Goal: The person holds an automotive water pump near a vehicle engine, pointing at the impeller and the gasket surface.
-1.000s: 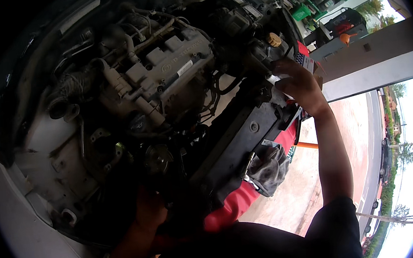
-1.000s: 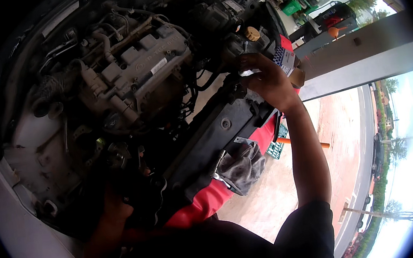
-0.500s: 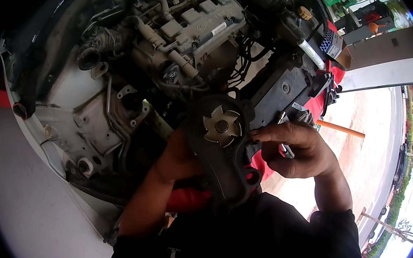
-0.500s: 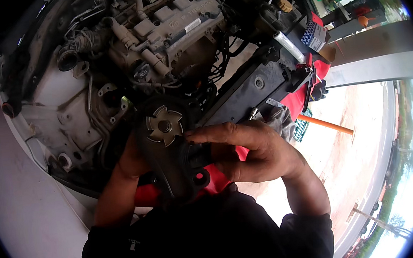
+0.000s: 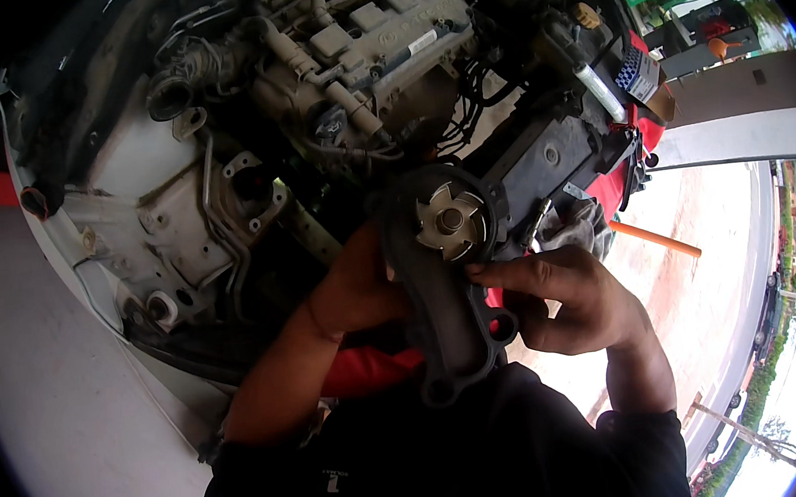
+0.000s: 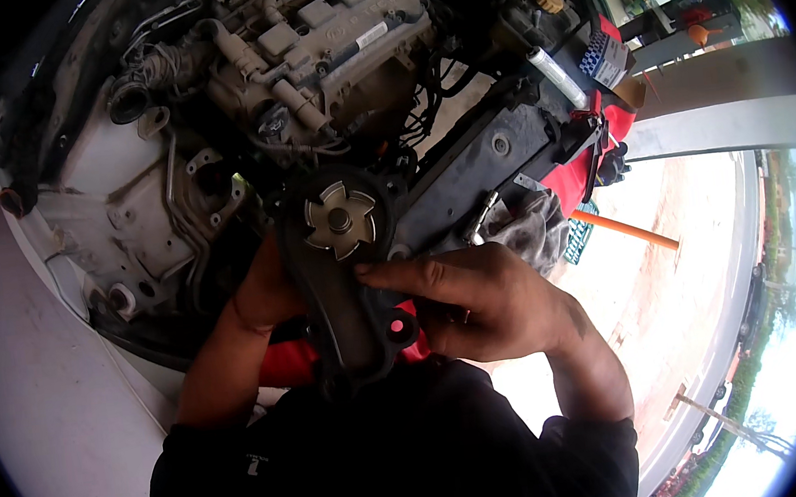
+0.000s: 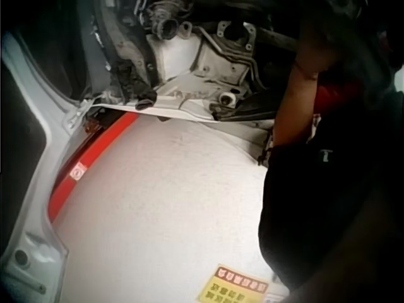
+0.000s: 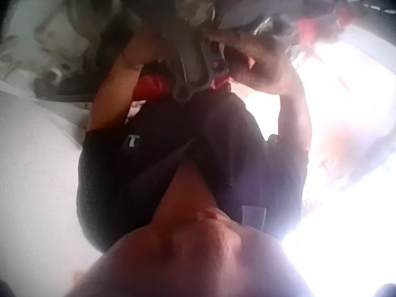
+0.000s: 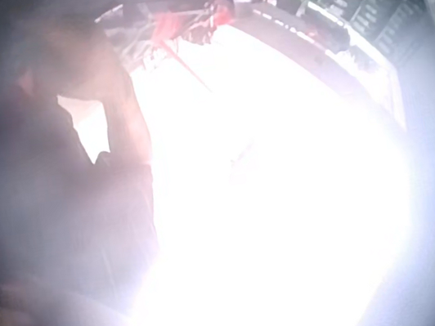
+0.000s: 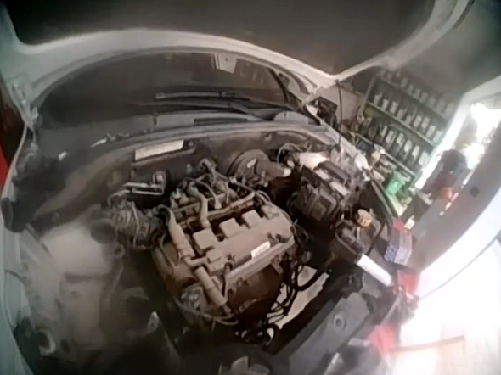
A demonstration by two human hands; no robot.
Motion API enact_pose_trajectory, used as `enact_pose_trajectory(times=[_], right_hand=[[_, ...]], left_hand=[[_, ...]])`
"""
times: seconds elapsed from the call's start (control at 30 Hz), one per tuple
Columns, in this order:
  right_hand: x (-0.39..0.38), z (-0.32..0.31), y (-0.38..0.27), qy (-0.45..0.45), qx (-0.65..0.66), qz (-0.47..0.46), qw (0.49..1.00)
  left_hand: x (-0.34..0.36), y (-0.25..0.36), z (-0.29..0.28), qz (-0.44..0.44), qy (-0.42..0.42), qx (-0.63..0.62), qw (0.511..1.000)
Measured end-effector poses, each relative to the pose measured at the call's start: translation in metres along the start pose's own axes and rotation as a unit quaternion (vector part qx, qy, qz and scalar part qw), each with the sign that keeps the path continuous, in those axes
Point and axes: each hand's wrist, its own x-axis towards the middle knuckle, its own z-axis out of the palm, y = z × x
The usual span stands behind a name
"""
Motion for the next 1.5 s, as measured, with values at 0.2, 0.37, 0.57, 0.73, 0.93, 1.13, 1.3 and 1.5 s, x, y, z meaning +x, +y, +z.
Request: enact_pose_trajectory(times=[0.2,0.37,0.57,0.73,0.93,1.13,1.3,1.5], right_hand=[[-0.004,-0.005,-0.012,-0.042,-0.045,0.013,0.998],[-0.009,-0.003,-0.017,-0.055,-0.044,0.013,0.997],[-0.013,-0.007,-0.016,-0.052,0.019,-0.024,0.998],[-0.011,0.006,-0.018,-0.003,-0.022,0.001,1.000],[-0.012,0.006,-0.028,-0.016,-0.133,-0.007,0.991],[-0.022,0.006,-0.031,-0.032,-0.177,-0.030,0.983],[-0.030,0.014,-0.035,-0.007,-0.132,-0.002,0.991],[-0.036,0.019,-0.039,0.007,-0.163,-0.004,0.987]], left_hand=[[0.004,-0.008,-0.010,0.011,-0.014,0.053,0.998],[0.003,-0.013,-0.012,0.015,-0.014,0.048,0.999],[0.001,-0.009,-0.009,0.010,-0.027,-0.032,0.999],[0.002,-0.005,-0.008,0.030,-0.025,0.042,0.998],[0.002,-0.004,-0.003,0.027,-0.008,-0.018,0.999],[0.002,-0.003,-0.002,0.034,-0.002,-0.010,0.999],[-0.002,-0.003,-0.005,0.037,0.010,0.000,0.999],[-0.003,-0.008,-0.008,0.045,0.028,-0.001,0.999]])
